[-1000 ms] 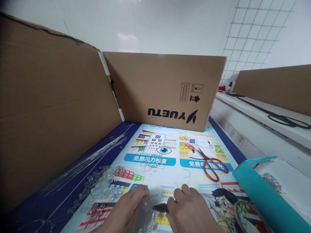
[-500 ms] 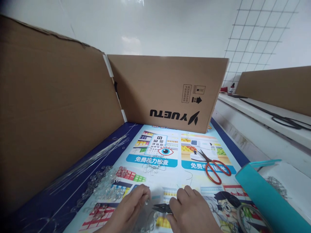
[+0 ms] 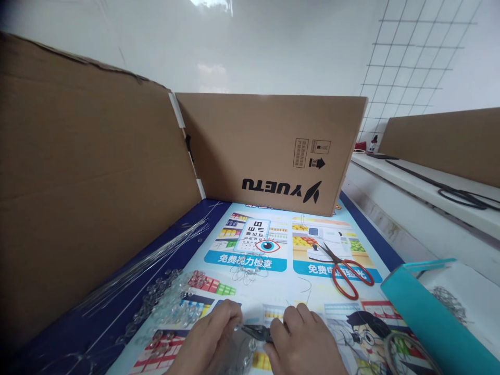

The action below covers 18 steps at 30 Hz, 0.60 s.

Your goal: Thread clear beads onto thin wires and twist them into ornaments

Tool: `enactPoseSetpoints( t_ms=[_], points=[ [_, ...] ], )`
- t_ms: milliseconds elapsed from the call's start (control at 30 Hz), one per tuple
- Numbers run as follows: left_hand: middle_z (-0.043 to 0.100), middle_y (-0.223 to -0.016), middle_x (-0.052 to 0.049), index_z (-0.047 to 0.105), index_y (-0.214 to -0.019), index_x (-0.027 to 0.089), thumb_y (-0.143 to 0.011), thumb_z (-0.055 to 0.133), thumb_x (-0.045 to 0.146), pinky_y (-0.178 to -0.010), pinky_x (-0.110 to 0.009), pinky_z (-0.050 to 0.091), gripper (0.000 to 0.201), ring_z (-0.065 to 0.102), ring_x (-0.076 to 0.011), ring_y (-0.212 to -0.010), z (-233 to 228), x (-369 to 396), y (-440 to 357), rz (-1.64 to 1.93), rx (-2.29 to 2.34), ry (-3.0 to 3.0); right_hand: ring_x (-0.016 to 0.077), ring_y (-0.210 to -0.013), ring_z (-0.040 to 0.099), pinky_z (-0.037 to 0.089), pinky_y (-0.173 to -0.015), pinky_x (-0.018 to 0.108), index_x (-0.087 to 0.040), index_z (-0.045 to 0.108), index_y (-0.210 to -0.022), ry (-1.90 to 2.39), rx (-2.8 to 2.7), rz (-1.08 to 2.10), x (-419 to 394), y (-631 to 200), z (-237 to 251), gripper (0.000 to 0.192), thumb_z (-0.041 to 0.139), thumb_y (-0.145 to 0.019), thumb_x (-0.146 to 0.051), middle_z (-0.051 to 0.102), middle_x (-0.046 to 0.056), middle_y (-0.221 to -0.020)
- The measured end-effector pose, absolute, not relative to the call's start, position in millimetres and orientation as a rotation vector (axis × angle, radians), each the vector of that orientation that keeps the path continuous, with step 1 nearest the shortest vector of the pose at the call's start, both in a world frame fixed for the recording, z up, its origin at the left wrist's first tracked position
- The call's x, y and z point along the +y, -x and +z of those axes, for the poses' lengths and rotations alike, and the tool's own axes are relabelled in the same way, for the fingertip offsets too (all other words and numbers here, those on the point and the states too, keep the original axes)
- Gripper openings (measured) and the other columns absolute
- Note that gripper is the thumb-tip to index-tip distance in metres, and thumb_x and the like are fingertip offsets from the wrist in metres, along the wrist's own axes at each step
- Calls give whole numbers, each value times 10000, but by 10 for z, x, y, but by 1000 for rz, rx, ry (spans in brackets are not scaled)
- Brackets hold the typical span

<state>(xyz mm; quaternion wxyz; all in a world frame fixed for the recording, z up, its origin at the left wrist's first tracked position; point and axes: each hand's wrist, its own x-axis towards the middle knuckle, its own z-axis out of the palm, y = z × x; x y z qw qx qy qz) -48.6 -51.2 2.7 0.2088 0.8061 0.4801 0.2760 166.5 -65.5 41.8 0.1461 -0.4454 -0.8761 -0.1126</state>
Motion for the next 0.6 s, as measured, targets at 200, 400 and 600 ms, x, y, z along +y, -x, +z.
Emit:
enactPoseSetpoints(
  t_ms=[200, 400, 600],
  points=[
    [590, -742, 7, 425, -837, 241, -908, 314, 226, -581, -236, 403, 133, 561, -149, -635, 6, -517, 468, 827, 1362, -2213, 183, -683, 490, 321, -606, 278, -222, 548, -794, 1273, -2522, -290, -651, -1669, 402, 98, 614, -721, -224, 571, 21, -742],
    [577, -738, 0, 436, -838, 237, -910, 294, 228, -584, -242, 403, 159, 551, -149, -624, -20, -518, 456, 893, 1364, -2199, 180, -699, 511, 347, -605, 268, -222, 555, -790, 1320, -2505, -223, -646, -1678, 394, 67, 598, -739, -228, 573, 24, -751],
    [561, -731, -2, 437, -838, 229, -897, 309, 215, -573, -237, 396, 142, 534, -149, -617, -40, -502, 468, 908, 1316, -2191, 171, -680, 523, 360, -597, 259, -222, 558, -780, 1316, -2498, -195, -645, -1656, 401, 40, 584, -749, -220, 581, 17, -738]
  ],
)
